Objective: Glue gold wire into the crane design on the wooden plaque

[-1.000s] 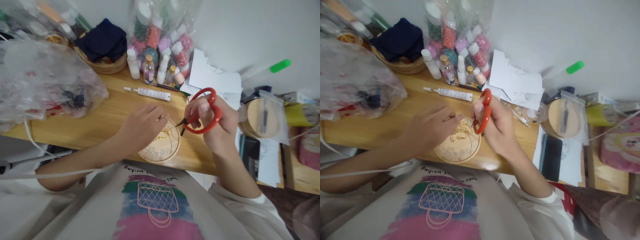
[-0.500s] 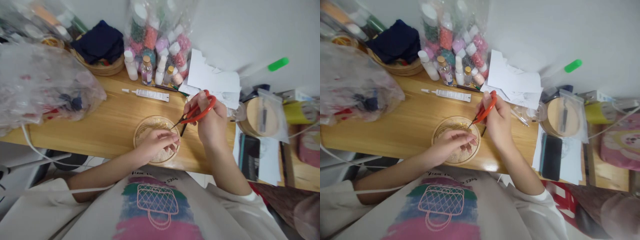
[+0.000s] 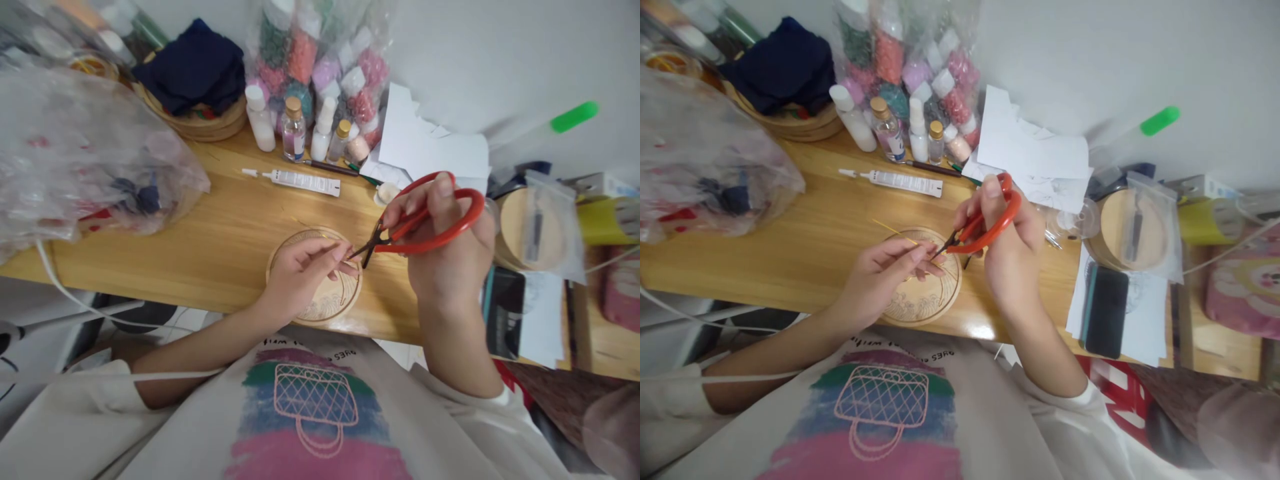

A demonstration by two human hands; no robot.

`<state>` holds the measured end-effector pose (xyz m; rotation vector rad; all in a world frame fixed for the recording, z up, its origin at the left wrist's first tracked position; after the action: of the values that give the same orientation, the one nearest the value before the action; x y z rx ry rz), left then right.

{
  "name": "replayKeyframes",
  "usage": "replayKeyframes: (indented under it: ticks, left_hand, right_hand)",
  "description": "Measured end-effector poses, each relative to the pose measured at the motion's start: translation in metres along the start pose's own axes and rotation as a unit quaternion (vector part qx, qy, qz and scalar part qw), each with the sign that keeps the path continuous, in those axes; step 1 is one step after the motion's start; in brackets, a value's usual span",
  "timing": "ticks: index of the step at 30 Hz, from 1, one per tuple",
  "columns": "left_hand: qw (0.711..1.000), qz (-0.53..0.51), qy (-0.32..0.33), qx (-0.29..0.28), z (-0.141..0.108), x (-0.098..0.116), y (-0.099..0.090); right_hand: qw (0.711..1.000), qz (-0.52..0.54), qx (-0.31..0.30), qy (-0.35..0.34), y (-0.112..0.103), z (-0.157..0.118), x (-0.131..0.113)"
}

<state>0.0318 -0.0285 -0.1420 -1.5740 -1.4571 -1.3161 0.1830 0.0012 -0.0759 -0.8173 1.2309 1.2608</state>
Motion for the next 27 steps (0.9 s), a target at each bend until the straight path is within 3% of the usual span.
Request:
replayKeyframes:
  ticks: [4, 10, 15, 27]
  left_hand:
    - [1.0, 0.011, 0.014, -0.008, 0.001, 0.004, 0.001]
    - [0.999, 0.045, 0.015, -0.017, 0.003, 0.007, 0.0]
    - [0.998, 0.059, -0.007, -0.014, 0.006, 0.004, -0.002]
    - [0.996, 0.081, -0.043, -0.015, 0.007, -0.001, -0.004]
  right_hand:
    - [0.999, 0.024, 0.014, 0.027, -0.001, 0.001, 0.0]
    - [0.991, 0.038, 0.04, 0.121, -0.003, 0.006, 0.015]
    - [0.984, 0.018, 0.021, 0.175, -0.003, 0.01, 0.029]
    - [0.973, 0.037, 0.038, 0.226, -0.001, 0.011, 0.034]
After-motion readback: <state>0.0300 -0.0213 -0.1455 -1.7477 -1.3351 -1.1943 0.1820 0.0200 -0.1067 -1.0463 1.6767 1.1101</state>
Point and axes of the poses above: each hand's wrist, its own z-axis towards the middle knuckle, its own y-axis out of the palm, x = y × z, the point moved 5 cm from there along z, towards the middle knuckle, and after that the axes turned 9 degrees about z, right-handed, at the moved point
